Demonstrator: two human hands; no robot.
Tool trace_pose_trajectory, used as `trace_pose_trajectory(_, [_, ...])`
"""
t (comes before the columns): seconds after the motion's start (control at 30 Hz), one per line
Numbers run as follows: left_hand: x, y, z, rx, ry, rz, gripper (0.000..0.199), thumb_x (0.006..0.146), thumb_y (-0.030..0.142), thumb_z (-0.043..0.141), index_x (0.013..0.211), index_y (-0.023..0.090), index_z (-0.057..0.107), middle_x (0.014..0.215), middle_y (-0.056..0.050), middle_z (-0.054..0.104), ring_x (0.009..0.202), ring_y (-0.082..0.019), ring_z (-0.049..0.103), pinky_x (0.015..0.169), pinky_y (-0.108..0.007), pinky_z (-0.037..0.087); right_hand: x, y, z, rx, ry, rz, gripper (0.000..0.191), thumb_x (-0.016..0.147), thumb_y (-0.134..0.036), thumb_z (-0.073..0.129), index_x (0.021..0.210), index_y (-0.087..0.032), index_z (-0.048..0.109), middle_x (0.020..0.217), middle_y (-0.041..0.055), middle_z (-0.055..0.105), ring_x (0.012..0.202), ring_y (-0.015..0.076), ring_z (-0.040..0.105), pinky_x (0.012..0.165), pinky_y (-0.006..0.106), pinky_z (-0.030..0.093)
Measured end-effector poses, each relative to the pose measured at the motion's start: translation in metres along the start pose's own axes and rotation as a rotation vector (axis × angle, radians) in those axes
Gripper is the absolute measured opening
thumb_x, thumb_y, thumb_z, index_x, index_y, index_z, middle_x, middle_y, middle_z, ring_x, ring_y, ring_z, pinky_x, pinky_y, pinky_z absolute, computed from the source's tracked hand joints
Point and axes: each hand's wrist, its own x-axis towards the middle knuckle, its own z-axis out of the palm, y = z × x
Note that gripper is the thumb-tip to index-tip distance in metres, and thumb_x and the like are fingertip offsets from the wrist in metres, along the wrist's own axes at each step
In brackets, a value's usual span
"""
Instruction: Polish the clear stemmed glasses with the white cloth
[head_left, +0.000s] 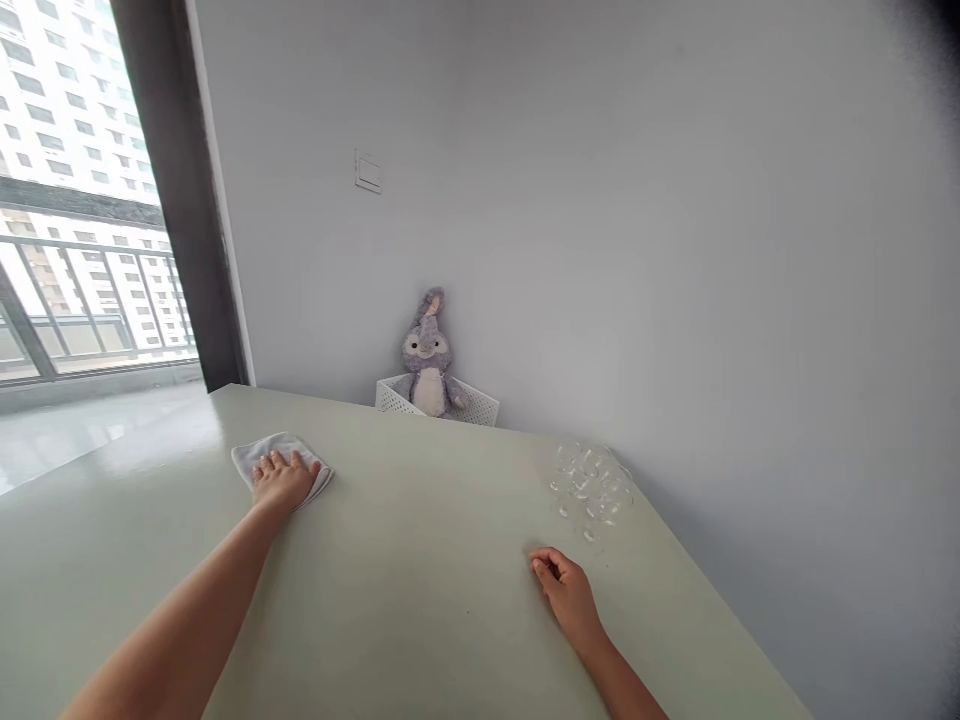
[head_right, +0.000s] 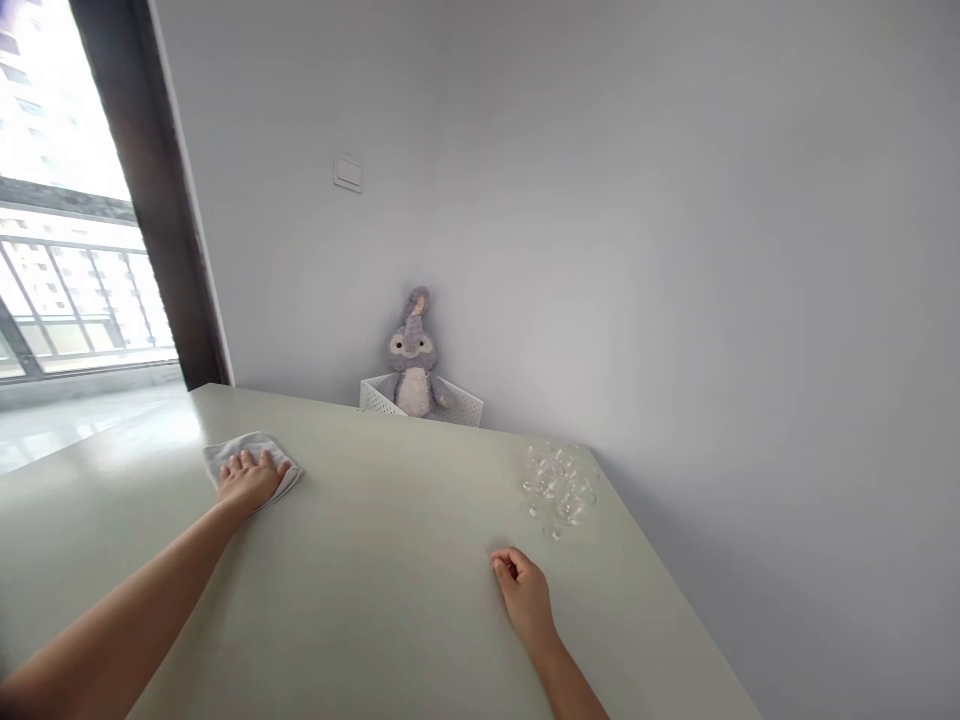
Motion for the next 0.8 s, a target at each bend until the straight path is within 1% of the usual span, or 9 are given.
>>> trace_pose_trajectory(0.17, [-0.037, 0.036, 0.002, -0.003, 0.005, 0.127, 0.066, 0.084, 0.046, 0.024, 0.131, 0.000, 0.031, 0.137, -0.030, 0.022, 0.128, -0.041, 0.016, 0.099, -0.052, 0.014, 0.000, 0.001, 0.002, -0.024, 0.002, -0.012, 0.025, 0.073, -0.038, 0.047, 0.076, -0.020, 0.064, 0.067, 0.0011, 0.062, 0.057, 0.0164, 0.052, 0.055, 0.028, 0.041])
trace_pose_trajectory(0.27, [-0.063, 0.068, 0.006, -0.008, 0.001, 0.250, 0.064, 0.084, 0.045, 0.026, 0.131, 0.002, 0.033, 0.137, -0.027, 0.025, 0.129, -0.039, 0.017, 0.100, -0.051, 0.013, -0.001, 0.000, 0.002, -0.029, 0.003, -0.008, 0.026, 0.073, -0.038, 0.046, 0.075, -0.019, 0.063, 0.069, 0.0013, 0.063, 0.057, 0.0165, 0.053, 0.056, 0.028, 0.041])
trace_pose_trajectory(0.37, [-0.099, 0.106, 0.009, -0.022, -0.014, 0.379, 0.060, 0.083, 0.044, 0.031, 0.129, 0.007, 0.038, 0.138, -0.023, 0.028, 0.129, -0.035, 0.020, 0.101, -0.048, 0.013, -0.002, -0.001, 0.002, -0.023, 0.009, -0.022, 0.027, 0.072, -0.039, 0.045, 0.076, -0.019, 0.063, 0.069, 0.0020, 0.063, 0.058, 0.0170, 0.053, 0.056, 0.029, 0.041])
trace_pose_trajectory(0.43, [-0.132, 0.129, 0.010, -0.077, -0.055, 0.539, 0.057, 0.083, 0.039, 0.034, 0.129, 0.006, 0.038, 0.138, -0.023, 0.028, 0.129, -0.035, 0.020, 0.102, -0.050, 0.013, -0.002, 0.000, 0.002, -0.023, 0.010, -0.029, 0.027, 0.072, -0.039, 0.045, 0.077, -0.019, 0.063, 0.070, 0.0024, 0.063, 0.058, 0.0174, 0.053, 0.056, 0.029, 0.041])
trace_pose_trajectory(0.53, [-0.185, 0.148, 0.009, -0.153, -0.103, 0.803, 0.053, 0.083, 0.039, 0.036, 0.130, 0.015, 0.039, 0.140, -0.017, 0.026, 0.130, -0.033, 0.018, 0.102, -0.052, 0.014, -0.003, 0.002, 0.001, -0.013, 0.010, -0.038, 0.027, 0.072, -0.039, 0.045, 0.078, -0.019, 0.063, 0.071, 0.0027, 0.063, 0.059, 0.0172, 0.053, 0.056, 0.029, 0.041])
trace_pose_trajectory(0.6, [-0.217, 0.145, 0.007, -0.190, -0.146, 0.950, 0.053, 0.083, 0.043, 0.035, 0.131, 0.020, 0.038, 0.142, -0.014, 0.024, 0.130, -0.033, 0.017, 0.103, -0.052, 0.017, -0.004, 0.002, 0.000, 0.003, 0.009, -0.040, 0.028, 0.072, -0.039, 0.045, 0.077, -0.018, 0.063, 0.070, 0.0025, 0.063, 0.057, 0.0165, 0.052, 0.055, 0.028, 0.041])
trace_pose_trajectory(0.67, [-0.239, 0.130, 0.005, -0.215, -0.156, 1.056, 0.053, 0.084, 0.046, 0.035, 0.132, 0.025, 0.035, 0.144, -0.011, 0.021, 0.131, -0.032, 0.015, 0.103, -0.051, 0.020, -0.004, 0.001, -0.001, 0.024, 0.010, -0.037, 0.028, 0.072, -0.040, 0.046, 0.077, -0.018, 0.064, 0.068, 0.0020, 0.062, 0.053, 0.0154, 0.051, 0.052, 0.028, 0.040])
trace_pose_trajectory(0.73, [-0.250, 0.106, 0.003, -0.222, -0.116, 1.095, 0.053, 0.083, 0.046, 0.037, 0.133, 0.029, 0.032, 0.144, -0.009, 0.020, 0.131, -0.031, 0.015, 0.103, -0.051, 0.022, -0.004, 0.001, -0.001, 0.042, 0.011, -0.031, 0.028, 0.071, -0.040, 0.047, 0.076, -0.018, 0.064, 0.066, 0.0018, 0.062, 0.051, 0.0147, 0.049, 0.050, 0.027, 0.040])
trace_pose_trajectory(0.8, [-0.250, 0.077, 0.004, -0.210, -0.043, 1.064, 0.051, 0.084, 0.044, 0.037, 0.133, 0.030, 0.032, 0.144, -0.008, 0.022, 0.131, -0.030, 0.019, 0.102, -0.050, 0.024, -0.004, 0.002, 0.000, 0.048, 0.005, -0.029, 0.028, 0.071, -0.039, 0.047, 0.076, -0.018, 0.064, 0.067, 0.0019, 0.062, 0.052, 0.0146, 0.049, 0.051, 0.027, 0.040])
